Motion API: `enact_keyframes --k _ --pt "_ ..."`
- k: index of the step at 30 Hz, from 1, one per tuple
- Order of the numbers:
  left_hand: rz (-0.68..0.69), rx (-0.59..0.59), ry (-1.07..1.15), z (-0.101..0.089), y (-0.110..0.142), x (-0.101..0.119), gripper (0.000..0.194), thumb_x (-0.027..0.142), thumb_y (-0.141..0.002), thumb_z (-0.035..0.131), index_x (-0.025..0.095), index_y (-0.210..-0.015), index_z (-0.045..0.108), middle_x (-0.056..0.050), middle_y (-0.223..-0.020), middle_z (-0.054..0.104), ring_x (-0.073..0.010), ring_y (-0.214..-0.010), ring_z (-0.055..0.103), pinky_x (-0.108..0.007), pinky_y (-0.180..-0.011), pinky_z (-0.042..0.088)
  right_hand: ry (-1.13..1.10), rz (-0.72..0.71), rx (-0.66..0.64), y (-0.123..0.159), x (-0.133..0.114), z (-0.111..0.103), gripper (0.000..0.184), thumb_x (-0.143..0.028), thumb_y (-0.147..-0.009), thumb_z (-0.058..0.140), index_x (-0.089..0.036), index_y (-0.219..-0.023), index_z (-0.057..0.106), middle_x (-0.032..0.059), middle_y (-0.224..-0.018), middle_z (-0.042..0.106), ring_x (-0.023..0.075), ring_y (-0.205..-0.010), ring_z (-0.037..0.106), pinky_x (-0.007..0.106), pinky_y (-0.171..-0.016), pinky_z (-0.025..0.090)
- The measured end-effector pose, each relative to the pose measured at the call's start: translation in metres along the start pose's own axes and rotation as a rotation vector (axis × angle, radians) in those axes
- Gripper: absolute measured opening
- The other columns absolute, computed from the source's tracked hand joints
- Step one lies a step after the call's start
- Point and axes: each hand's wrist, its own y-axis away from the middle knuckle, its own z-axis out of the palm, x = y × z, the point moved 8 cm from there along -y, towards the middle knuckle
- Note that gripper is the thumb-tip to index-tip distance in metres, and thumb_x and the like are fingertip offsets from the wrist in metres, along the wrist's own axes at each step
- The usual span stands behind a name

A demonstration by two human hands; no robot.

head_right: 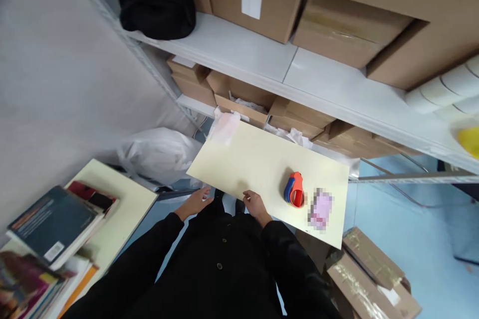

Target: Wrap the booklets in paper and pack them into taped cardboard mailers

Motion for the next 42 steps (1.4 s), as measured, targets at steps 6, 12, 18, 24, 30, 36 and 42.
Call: enact_keyframes --k 6,12,18,24,30,36,42 --pt "-0.095 0.173 0.098 0.004 0.050 -0.031 0.052 0.036 -0.072 0.062 0.015 -0.120 0.059 -0.017 -0.110 0.068 -0.0290 -0.092 0.067 -0.039 -0.086 0.049 0.008 -0.076 -0.073 -0.010 -0.004 0.007 0.026 -0.030 -0.079 0.050 -0.021 -0.094 0.069 0.0066 -0.089 0.073 0.0212 -0.079 0.069 0.037 -0.079 0.056" --pt "-0.261 0.328 0.184 -0.008 0.100 -0.074 0.049 0.034 -0.073 0.061 0.019 -0.120 0.060 -0.011 -0.109 0.069 -0.0250 -0.091 0.068 -0.033 -0.083 0.051 0.011 -0.183 -0.172 -0.042 -0.046 0.035 0.028 -0.038 -0.078 0.049 -0.020 -0.091 0.067 0.0096 -0.085 0.072 0.0235 -0.073 0.070 0.039 -0.074 0.057" --pt "-0.309 0.538 0.343 -0.023 0.157 -0.112 0.049 0.032 -0.073 0.063 0.016 -0.119 0.061 -0.013 -0.109 0.069 -0.0245 -0.090 0.067 -0.034 -0.082 0.052 0.113 -0.361 -0.396 -0.061 -0.112 0.104 0.031 -0.042 -0.076 0.052 -0.019 -0.091 0.067 0.0112 -0.087 0.073 0.0260 -0.075 0.070 0.042 -0.075 0.056" --pt "-0.408 0.809 0.525 -0.034 0.248 -0.185 0.048 0.033 -0.076 0.060 0.015 -0.120 0.059 -0.013 -0.109 0.069 -0.0233 -0.088 0.068 -0.035 -0.084 0.052 0.176 -0.583 -0.626 -0.024 -0.208 0.223 0.031 -0.040 -0.077 0.052 -0.019 -0.092 0.068 0.0126 -0.093 0.074 0.0272 -0.085 0.069 0.042 -0.081 0.053" --pt "-0.546 1.106 0.632 -0.044 0.358 -0.286 0.038 0.034 -0.079 0.059 0.014 -0.111 0.063 -0.016 -0.110 0.068 -0.0251 -0.090 0.068 -0.038 -0.086 0.052 0.278 -0.769 -0.946 0.091 -0.287 0.374 0.029 -0.036 -0.080 0.052 -0.019 -0.097 0.068 0.0042 -0.076 0.070 0.0189 -0.070 0.065 0.033 -0.070 0.052" --pt "-0.785 1.418 0.795 -0.044 0.467 -0.387 0.030 0.032 -0.075 0.065 0.016 -0.100 0.064 -0.013 -0.106 0.069 -0.0268 -0.099 0.066 -0.040 -0.087 0.052 0.354 -0.891 -1.180 0.201 -0.329 0.496 0.026 -0.026 -0.081 0.053 -0.018 -0.101 0.067 0.0036 -0.080 0.070 0.0170 -0.071 0.064 0.032 -0.072 0.052" --pt "-0.932 1.769 1.194 -0.019 0.531 -0.454 0.047 0.029 -0.075 0.069 0.017 -0.116 0.050 -0.016 -0.124 0.058 -0.0261 -0.119 0.056 -0.035 -0.087 0.052 0.526 -1.094 -1.231 0.275 -0.366 0.585 0.030 -0.012 -0.078 0.057 -0.019 -0.106 0.066 0.0078 -0.095 0.072 0.0206 -0.087 0.068 0.036 -0.084 0.052"
